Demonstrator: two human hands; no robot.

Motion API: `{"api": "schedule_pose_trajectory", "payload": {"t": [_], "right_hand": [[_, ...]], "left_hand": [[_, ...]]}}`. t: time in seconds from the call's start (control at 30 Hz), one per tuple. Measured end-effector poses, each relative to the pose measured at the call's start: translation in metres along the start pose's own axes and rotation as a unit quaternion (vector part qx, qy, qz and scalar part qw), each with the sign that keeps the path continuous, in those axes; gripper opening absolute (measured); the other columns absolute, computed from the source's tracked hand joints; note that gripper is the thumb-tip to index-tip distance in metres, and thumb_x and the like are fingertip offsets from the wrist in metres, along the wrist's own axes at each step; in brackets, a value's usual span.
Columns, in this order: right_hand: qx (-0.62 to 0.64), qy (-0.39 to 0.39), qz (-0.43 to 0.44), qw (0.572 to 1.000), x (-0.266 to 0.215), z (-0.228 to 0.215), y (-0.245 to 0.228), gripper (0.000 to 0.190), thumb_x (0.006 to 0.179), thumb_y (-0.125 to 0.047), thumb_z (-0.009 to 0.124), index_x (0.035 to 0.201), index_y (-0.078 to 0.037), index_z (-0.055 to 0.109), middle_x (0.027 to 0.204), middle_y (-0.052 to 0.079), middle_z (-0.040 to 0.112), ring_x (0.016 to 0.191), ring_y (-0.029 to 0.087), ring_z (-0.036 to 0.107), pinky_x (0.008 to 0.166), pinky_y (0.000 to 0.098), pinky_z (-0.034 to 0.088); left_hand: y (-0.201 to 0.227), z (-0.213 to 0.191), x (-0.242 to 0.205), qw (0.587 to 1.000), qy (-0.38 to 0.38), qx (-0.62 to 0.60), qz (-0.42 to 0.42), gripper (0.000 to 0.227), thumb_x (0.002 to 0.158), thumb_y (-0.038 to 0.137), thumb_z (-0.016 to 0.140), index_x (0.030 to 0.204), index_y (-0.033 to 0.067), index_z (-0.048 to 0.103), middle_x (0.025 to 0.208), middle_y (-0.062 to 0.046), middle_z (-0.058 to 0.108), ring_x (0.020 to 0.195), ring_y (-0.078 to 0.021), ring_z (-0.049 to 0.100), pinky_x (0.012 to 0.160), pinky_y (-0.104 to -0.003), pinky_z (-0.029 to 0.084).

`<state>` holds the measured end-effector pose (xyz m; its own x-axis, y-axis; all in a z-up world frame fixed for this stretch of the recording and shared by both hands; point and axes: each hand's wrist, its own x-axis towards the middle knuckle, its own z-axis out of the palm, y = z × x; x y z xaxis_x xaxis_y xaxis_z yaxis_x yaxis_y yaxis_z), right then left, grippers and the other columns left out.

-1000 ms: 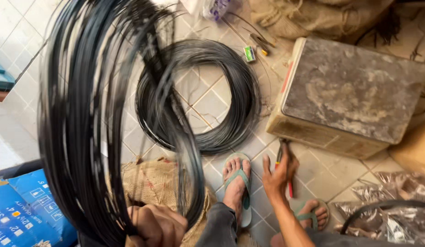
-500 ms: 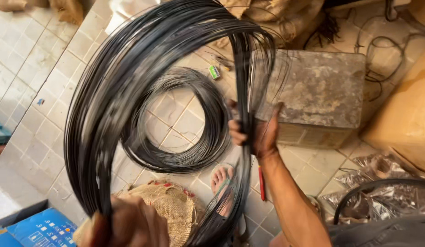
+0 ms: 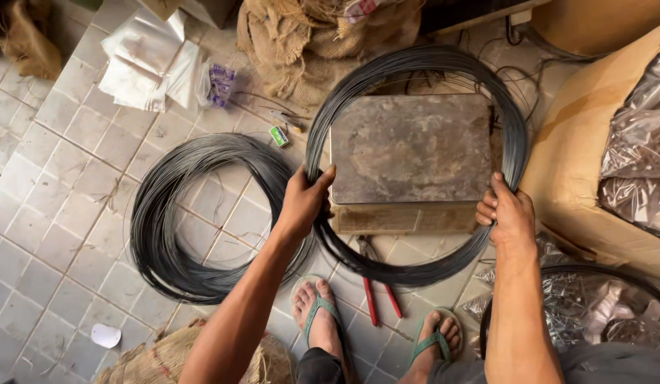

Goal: The person sits on the floor and coils a long length of black wire into a circular bundle. They use pliers to cut a small piece of wire and then continue to wrap and secure the coil by hand.

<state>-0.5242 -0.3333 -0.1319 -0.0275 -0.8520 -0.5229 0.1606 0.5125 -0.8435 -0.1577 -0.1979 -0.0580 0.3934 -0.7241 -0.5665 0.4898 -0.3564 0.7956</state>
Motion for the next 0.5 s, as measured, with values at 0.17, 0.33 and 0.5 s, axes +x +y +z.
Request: {"api": "schedule_pose_trajectory", "payload": {"t": [0.17,0.33,0.5], "right_hand": [[-0.085,0.105,-0.016,0.991,0.069,-0.012,0.019,0.033,0.108,-0.029,0.077,0.110,-0.010,0.050,0.067,0.002,0.051,0.047,0.011,0.051,0.038,0.0288,0.040],[-0.180,0.102,-0.044,0.977,0.119,-0.019,0.032,0.039,0.105,-0.026,0.078,0.120,0.003,0.056,0.079,0.010,0.064,0.060,0.018,0.069,0.043,0.0336,0.056],[-0.415,0.142,-0.129,0.890,0.114,-0.022,0.022,0.043,0.096,-0.038,0.090,0.118,-0.003,0.078,0.083,0.012,0.072,0.078,0.029,0.077,0.053,0.0434,0.058]], "left_hand": [[-0.017,0.014,0.079,0.935,0.012,0.354,0.035,0.043,0.102,0.049,0.069,0.100,0.0054,0.069,0.070,-0.013,0.076,0.063,-0.0273,0.078,0.063,-0.048,0.063],[-0.029,0.013,0.135,0.842,0.059,0.534,0.041,0.052,0.100,0.056,0.066,0.111,0.0050,0.071,0.099,-0.027,0.074,0.104,-0.0506,0.074,0.089,-0.063,0.059],[-0.022,0.021,0.141,0.766,0.099,0.635,-0.017,0.053,0.096,0.063,0.063,0.111,0.0136,0.076,0.100,-0.020,0.076,0.102,-0.0444,0.077,0.087,-0.060,0.062]]}}
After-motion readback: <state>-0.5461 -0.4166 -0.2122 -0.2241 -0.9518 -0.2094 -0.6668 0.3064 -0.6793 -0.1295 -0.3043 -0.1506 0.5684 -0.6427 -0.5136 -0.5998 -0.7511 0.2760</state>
